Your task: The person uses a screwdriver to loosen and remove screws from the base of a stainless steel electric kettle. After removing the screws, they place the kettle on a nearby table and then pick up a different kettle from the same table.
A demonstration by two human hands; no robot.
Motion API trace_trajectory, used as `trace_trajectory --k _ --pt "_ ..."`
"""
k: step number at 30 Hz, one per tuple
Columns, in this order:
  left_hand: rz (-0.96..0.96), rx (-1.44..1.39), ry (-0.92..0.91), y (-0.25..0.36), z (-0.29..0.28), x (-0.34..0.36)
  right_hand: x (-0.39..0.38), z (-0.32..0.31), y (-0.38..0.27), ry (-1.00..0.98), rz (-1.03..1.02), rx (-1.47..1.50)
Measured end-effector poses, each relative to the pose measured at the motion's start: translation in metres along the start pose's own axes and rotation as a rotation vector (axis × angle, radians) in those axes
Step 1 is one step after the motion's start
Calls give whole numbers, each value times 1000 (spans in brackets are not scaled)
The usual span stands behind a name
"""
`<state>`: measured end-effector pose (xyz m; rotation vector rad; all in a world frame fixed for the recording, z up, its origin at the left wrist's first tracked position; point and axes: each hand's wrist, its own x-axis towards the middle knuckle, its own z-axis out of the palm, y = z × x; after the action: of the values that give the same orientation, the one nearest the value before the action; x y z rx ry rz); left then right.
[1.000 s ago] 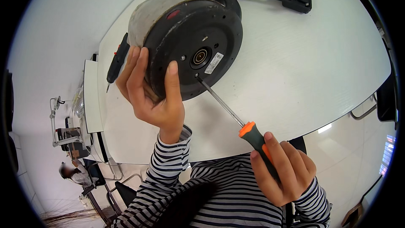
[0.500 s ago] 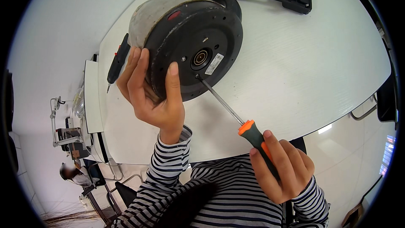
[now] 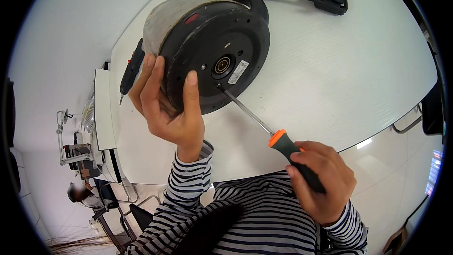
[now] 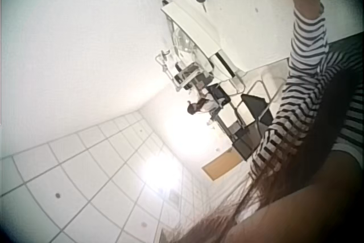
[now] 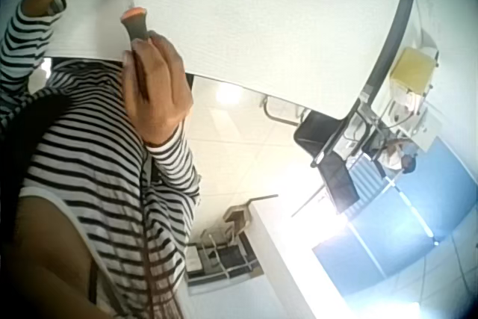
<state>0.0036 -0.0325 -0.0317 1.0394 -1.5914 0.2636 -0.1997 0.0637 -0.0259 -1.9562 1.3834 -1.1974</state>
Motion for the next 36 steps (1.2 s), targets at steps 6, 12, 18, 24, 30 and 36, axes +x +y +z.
trace_trajectory --k 6,12,18,24,30,36 --pt "-6 5 -16 0 -2 0 -2 -2 0 -24 232 215" --pt "-6 -5 -17 0 -2 0 -1 -2 -3 -12 400 340" --pt "-5 5 -22 0 -4 1 -1 -3 -8 -15 517 378" --pt "-6 25 -29 0 -5 0 -1 -3 -11 -24 478 330" --pt "0 36 -36 0 -6 2 -2 -2 -12 -29 333 198" --pt "22 68 -98 -1 -9 3 5 4 -19 -14 -189 -277"
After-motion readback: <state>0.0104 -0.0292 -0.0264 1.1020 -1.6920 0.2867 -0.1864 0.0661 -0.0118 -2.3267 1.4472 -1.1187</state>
